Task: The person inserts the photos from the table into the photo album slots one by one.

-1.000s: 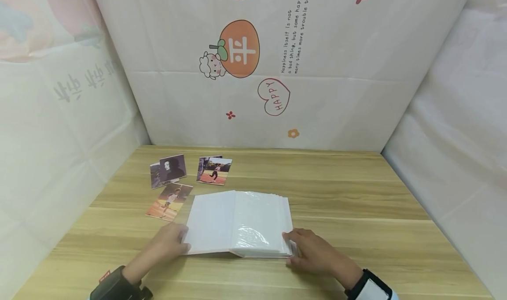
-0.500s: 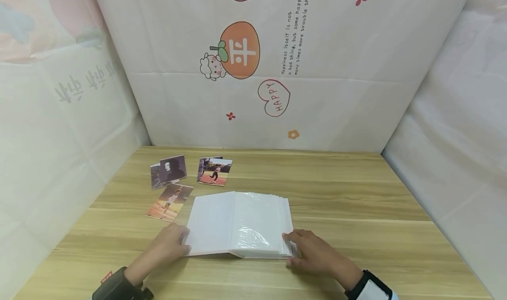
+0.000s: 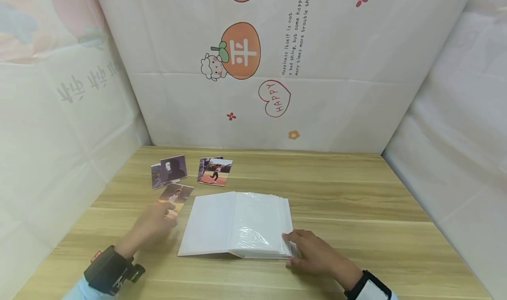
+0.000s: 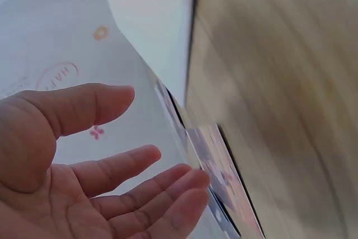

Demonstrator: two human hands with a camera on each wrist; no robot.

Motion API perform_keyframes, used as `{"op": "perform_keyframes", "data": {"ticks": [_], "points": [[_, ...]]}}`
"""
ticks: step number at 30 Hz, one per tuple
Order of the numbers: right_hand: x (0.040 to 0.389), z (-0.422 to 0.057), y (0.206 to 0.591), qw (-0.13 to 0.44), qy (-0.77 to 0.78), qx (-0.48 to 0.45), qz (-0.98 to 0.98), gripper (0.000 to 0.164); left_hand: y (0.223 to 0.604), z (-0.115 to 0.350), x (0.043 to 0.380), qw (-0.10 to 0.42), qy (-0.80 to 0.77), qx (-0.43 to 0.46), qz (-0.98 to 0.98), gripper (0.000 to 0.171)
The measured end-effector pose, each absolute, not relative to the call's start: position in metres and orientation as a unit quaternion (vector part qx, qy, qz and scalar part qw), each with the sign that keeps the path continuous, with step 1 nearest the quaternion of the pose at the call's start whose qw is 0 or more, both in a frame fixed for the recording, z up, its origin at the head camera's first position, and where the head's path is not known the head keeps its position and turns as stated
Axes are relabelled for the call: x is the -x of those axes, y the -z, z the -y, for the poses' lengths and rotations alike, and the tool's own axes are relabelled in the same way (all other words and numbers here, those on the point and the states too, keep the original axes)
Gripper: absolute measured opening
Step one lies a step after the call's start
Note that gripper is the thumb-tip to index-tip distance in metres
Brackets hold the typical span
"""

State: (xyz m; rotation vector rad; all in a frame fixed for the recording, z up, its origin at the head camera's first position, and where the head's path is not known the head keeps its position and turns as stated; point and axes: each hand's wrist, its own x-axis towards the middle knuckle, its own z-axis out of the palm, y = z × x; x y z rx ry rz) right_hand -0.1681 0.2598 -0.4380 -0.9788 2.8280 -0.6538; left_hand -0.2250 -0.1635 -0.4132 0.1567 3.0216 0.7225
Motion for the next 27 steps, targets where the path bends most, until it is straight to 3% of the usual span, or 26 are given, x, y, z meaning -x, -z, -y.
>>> {"op": "perform_keyframes", "data": {"ticks": [11,14,20,27], "points": [[0.168,-0.26,0.439,0.029,0.21,0.325,-0.922,0.06,0.426,0.183,0.265,0.021,-0.245,-0.001,-0.969,0.029],[0.167,-0.259,0.439,0.032,0.211,0.32,-0.923,0.06,0.43,0.186,0.271,0.037,-0.238,0.015,-0.97,0.037],[0.166,-0.258,0.438,0.041,0.212,0.313,-0.925,0.06,0.432,0.191,0.276,0.045,-0.217,0.033,-0.975,0.076],[0.166,-0.259,0.438,0.045,0.213,0.308,-0.926,0.06,0.429,0.194,0.279,0.069,-0.206,0.039,-0.975,0.084]]}}
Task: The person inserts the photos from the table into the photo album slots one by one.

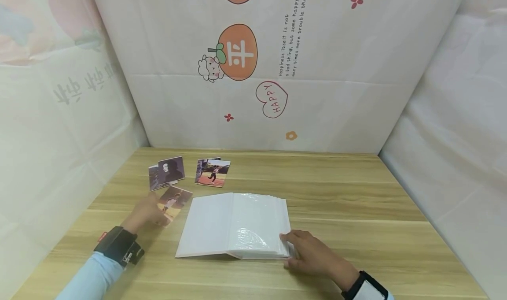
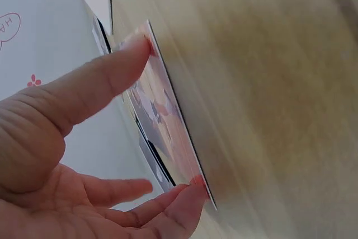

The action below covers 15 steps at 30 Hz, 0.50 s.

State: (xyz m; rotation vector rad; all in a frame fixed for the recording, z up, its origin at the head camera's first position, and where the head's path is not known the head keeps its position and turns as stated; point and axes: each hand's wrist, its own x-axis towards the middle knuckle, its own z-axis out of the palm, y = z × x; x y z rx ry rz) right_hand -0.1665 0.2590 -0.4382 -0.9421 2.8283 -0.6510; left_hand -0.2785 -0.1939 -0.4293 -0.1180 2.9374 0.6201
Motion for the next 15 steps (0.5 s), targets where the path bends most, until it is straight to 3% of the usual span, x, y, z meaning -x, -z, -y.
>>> {"op": "perform_keyframes", "data": {"ticks": [15], "points": [[0.1675,-0.2613,0.4413,0.015,0.197,0.34,-0.92,0.056,0.4193,0.1975,0.2822,0.099,-0.204,0.048,-0.973,0.073]]}}
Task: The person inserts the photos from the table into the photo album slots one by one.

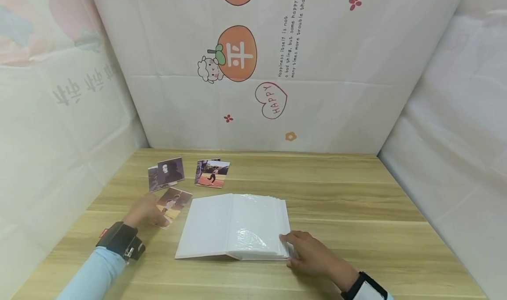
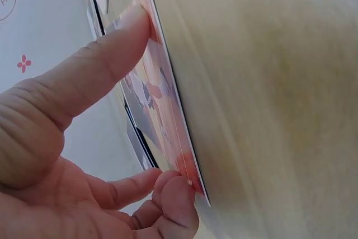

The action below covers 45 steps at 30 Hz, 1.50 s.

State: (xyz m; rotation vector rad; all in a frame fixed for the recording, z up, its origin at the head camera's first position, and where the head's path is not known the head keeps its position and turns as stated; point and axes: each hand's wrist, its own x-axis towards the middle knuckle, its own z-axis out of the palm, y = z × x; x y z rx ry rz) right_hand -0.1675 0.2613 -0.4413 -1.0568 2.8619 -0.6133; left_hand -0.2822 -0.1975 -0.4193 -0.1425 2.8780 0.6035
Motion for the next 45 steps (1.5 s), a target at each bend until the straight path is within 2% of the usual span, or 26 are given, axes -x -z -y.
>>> {"op": "perform_keyframes", "data": {"ticks": [7,14,21,25,30,37,39,45], "points": [[0.167,-0.261,0.442,0.01,0.196,0.343,-0.919,0.055,0.422,0.2,0.282,0.102,-0.222,0.052,-0.968,0.079],[0.167,-0.26,0.441,0.005,0.195,0.345,-0.918,0.055,0.42,0.201,0.282,0.093,-0.189,0.045,-0.977,0.074],[0.166,-0.259,0.441,0.003,0.194,0.348,-0.917,0.056,0.42,0.201,0.282,0.118,-0.227,0.082,-0.963,0.091],[0.166,-0.259,0.441,-0.001,0.193,0.349,-0.917,0.056,0.423,0.205,0.282,0.119,-0.234,0.091,-0.961,0.092],[0.167,-0.26,0.441,-0.008,0.19,0.354,-0.915,0.056,0.426,0.212,0.284,0.099,-0.203,0.065,-0.972,0.075],[0.166,-0.261,0.441,-0.012,0.191,0.357,-0.914,0.056,0.419,0.221,0.278,0.061,-0.257,0.031,-0.964,0.012],[0.166,-0.261,0.441,-0.012,0.192,0.357,-0.914,0.056,0.417,0.222,0.276,0.045,-0.28,0.027,-0.958,0.007],[0.167,-0.261,0.442,-0.016,0.193,0.364,-0.911,0.056,0.42,0.226,0.274,0.013,-0.301,0.012,-0.953,0.013]]}}
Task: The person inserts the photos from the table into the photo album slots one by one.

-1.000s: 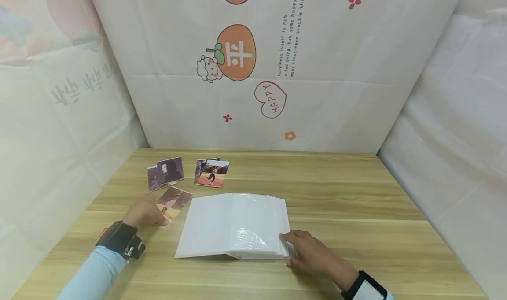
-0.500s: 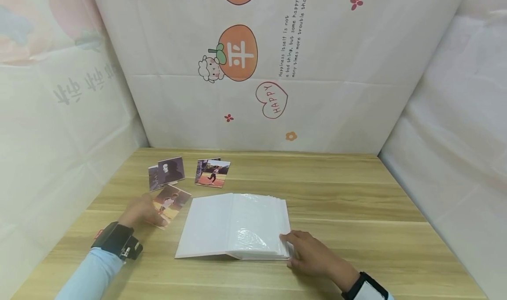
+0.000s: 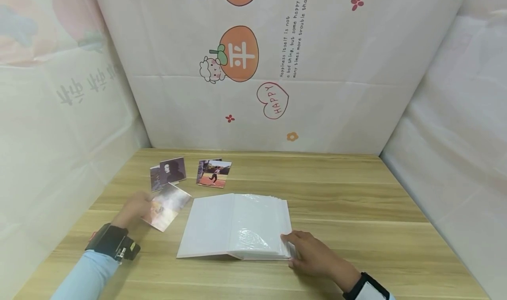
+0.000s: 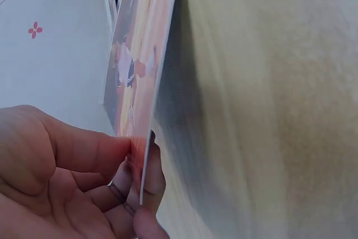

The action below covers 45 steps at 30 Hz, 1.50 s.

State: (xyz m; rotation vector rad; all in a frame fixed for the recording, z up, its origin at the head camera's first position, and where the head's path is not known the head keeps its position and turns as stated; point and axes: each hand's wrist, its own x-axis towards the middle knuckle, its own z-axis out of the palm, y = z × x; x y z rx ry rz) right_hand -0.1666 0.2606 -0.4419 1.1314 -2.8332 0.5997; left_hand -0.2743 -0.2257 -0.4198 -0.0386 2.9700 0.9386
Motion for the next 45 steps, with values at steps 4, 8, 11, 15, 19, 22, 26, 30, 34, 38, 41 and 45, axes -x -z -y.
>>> {"op": "perform_keyframes", "data": {"ticks": [4,8,11,15,19,22,26,30,34,38,41,45], "points": [[0.166,-0.261,0.443,0.02,-0.193,-0.365,0.911,0.056,0.424,0.227,0.275,0.004,-0.294,0.01,-0.956,0.017],[0.166,-0.261,0.443,0.024,-0.195,-0.362,0.911,0.057,0.427,0.228,0.277,0.018,-0.327,0.01,-0.945,0.014],[0.166,-0.261,0.443,0.017,-0.2,-0.357,0.912,0.058,0.426,0.23,0.278,0.028,-0.363,0.009,-0.931,0.011],[0.165,-0.26,0.443,0.001,-0.208,-0.344,0.916,0.059,0.42,0.229,0.279,0.022,-0.385,0.013,-0.922,0.011],[0.165,-0.26,0.443,-0.007,-0.209,-0.334,0.919,0.059,0.412,0.221,0.279,0.012,-0.402,0.014,-0.916,0.015],[0.165,-0.26,0.443,-0.008,-0.208,-0.332,0.92,0.059,0.408,0.211,0.279,0.012,-0.423,0.019,-0.906,0.025],[0.165,-0.259,0.443,-0.011,-0.21,-0.33,0.92,0.059,0.404,0.196,0.278,0.029,-0.463,0.037,-0.885,0.028],[0.164,-0.259,0.442,-0.019,-0.213,-0.324,0.921,0.059,0.399,0.18,0.276,0.041,-0.495,0.028,-0.868,0.026],[0.164,-0.258,0.441,-0.028,-0.218,-0.319,0.922,0.059,0.395,0.165,0.272,0.044,-0.52,0.01,-0.853,0.025],[0.163,-0.258,0.439,-0.036,-0.223,-0.316,0.922,0.058,0.395,0.148,0.27,0.061,-0.552,0.004,-0.831,0.025],[0.163,-0.259,0.439,-0.035,-0.223,-0.317,0.921,0.058,0.396,0.136,0.268,0.075,-0.57,-0.001,-0.818,0.022],[0.162,-0.259,0.441,-0.026,-0.218,-0.321,0.921,0.058,0.397,0.122,0.265,0.092,-0.599,-0.009,-0.796,0.019]]}}
